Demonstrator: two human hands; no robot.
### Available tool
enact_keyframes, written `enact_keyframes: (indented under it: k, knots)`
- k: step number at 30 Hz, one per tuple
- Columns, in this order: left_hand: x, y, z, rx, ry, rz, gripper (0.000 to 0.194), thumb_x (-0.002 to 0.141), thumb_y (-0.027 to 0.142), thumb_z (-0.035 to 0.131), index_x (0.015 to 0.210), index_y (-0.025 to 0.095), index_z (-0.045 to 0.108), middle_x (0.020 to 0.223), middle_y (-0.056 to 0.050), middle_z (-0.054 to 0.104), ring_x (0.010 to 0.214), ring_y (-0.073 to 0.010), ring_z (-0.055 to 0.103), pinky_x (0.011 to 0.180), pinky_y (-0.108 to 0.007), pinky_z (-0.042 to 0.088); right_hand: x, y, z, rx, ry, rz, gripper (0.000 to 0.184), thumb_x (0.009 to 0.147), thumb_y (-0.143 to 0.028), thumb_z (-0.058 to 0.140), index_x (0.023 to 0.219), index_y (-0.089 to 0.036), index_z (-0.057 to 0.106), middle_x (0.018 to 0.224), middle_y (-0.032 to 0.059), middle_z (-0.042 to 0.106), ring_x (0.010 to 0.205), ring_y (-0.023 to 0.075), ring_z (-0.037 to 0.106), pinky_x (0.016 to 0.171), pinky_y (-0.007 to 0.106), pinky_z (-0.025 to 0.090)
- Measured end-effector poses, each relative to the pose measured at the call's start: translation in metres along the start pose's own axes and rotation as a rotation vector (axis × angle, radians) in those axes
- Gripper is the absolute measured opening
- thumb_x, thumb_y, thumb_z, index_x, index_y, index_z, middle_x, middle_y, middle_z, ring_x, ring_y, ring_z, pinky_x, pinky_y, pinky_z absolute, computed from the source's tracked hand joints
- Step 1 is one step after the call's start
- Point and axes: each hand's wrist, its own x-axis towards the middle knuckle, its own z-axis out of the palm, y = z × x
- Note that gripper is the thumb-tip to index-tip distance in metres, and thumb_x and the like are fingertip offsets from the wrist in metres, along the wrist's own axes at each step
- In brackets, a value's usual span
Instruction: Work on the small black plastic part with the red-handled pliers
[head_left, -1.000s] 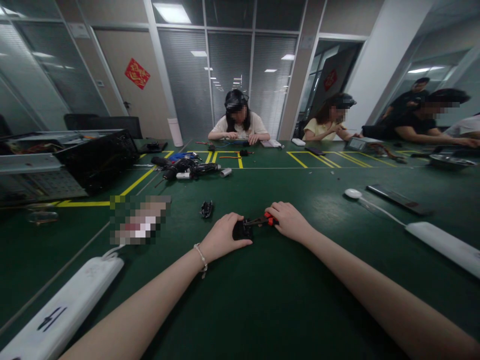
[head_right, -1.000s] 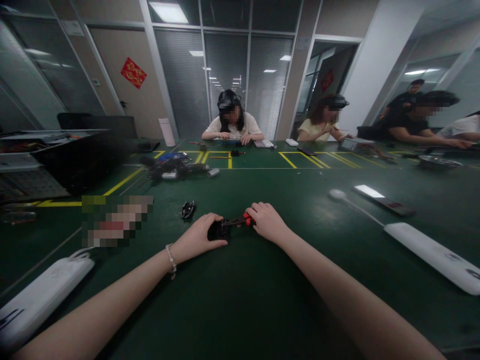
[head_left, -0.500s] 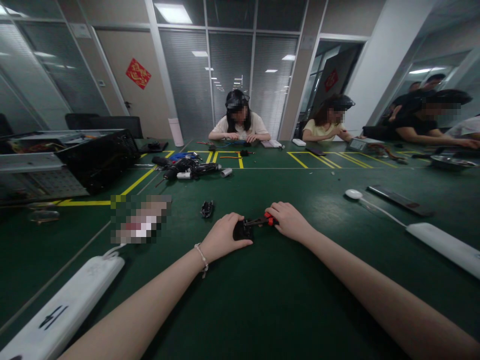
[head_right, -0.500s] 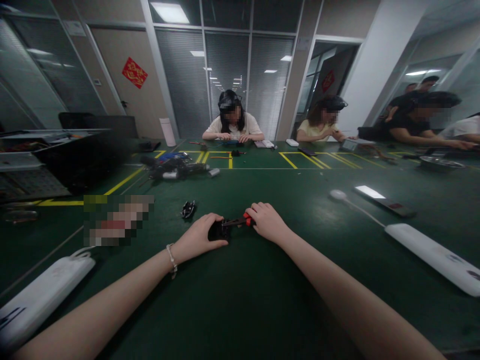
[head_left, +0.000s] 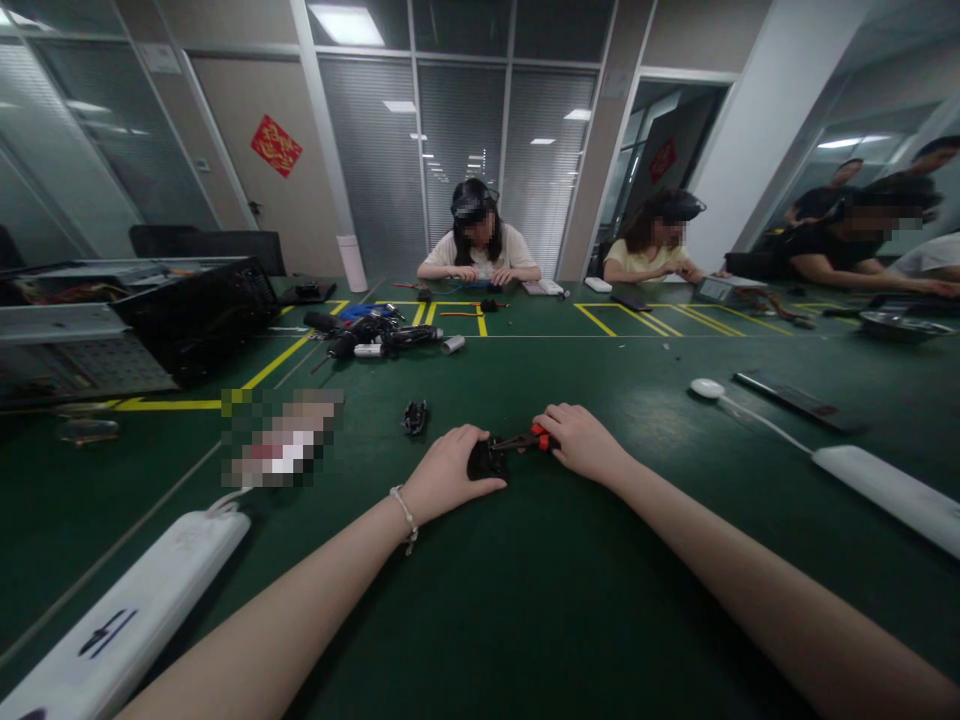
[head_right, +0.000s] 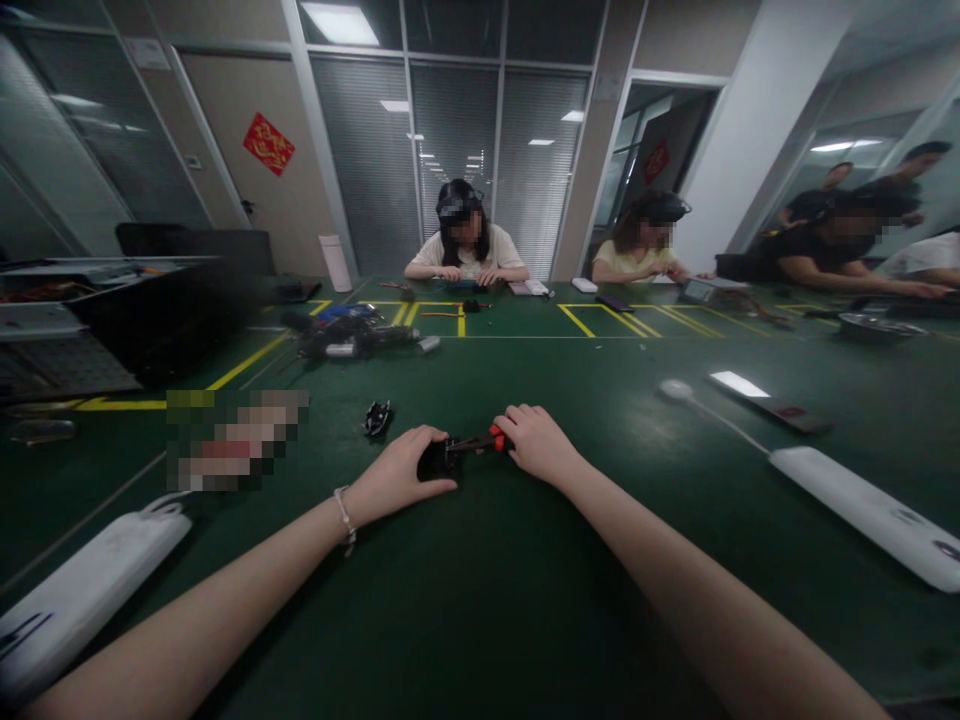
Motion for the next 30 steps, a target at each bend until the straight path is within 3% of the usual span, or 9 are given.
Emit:
enact_keyframes:
  k: [30]
  knots:
    - [0.0007, -0.0018, 0.0022, 0.003, 0.014, 0.010, 0.055, 0.064, 0.052, 0.060, 0.105, 0.019, 0.047, 0.103, -0.007, 0.053, 0.094, -0.0242, 0.051, 0.080, -0.038, 0.042, 0.0004, -0.0009, 0.0014, 0.017, 0.031, -0.019, 0.038, 0.065, -0.014, 0.054, 0.102, -0.017, 0.050, 0.095, 0.0078, 0.053, 0.084, 0.0198, 0.046, 0.074, 0.032, 0.035]
